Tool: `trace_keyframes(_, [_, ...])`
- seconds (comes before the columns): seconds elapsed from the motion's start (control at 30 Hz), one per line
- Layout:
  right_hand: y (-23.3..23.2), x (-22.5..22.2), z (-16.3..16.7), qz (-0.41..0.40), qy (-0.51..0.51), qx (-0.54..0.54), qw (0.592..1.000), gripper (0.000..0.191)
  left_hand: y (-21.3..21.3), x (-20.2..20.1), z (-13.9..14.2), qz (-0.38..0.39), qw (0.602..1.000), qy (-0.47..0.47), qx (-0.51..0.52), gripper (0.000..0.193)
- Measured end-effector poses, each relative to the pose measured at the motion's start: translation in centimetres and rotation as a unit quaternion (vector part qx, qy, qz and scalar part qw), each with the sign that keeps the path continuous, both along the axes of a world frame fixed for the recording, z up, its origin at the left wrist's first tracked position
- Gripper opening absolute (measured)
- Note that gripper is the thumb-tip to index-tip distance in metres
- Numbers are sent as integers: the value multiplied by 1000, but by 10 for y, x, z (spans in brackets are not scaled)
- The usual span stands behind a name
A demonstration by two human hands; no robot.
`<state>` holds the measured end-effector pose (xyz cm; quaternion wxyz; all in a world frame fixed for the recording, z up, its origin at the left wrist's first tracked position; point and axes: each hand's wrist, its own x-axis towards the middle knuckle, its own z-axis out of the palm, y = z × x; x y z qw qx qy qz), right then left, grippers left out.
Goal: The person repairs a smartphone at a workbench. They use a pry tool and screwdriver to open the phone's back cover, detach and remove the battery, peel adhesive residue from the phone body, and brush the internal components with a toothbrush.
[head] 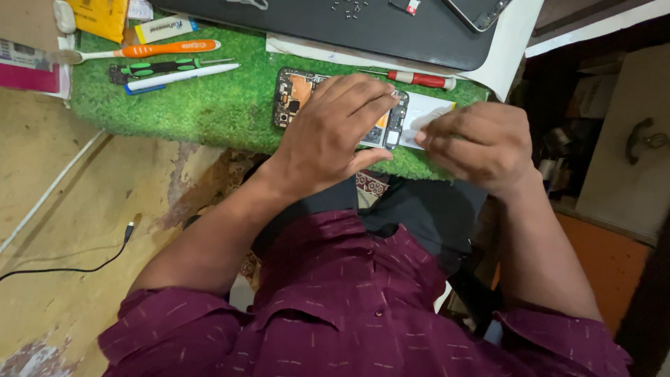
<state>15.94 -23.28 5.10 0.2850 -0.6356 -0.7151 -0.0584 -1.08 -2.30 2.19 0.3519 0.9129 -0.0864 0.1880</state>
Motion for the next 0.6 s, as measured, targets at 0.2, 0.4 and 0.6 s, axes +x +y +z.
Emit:
trace_keyframes(0.2, [3, -12, -5, -116, -37, 25, 992, 12, -3, -1, -2, 11, 1000, -4, 1, 66])
trace_keyframes(0.4, [8, -19, -10, -180, 150, -26, 972, 16, 0, -1, -1, 6, 1000, -1, 1, 61])
trace_keyframes(0.6, [11, -20, -15, -229, 360, -56, 903, 13, -1, 0, -1, 6, 1000, -4, 0, 59])
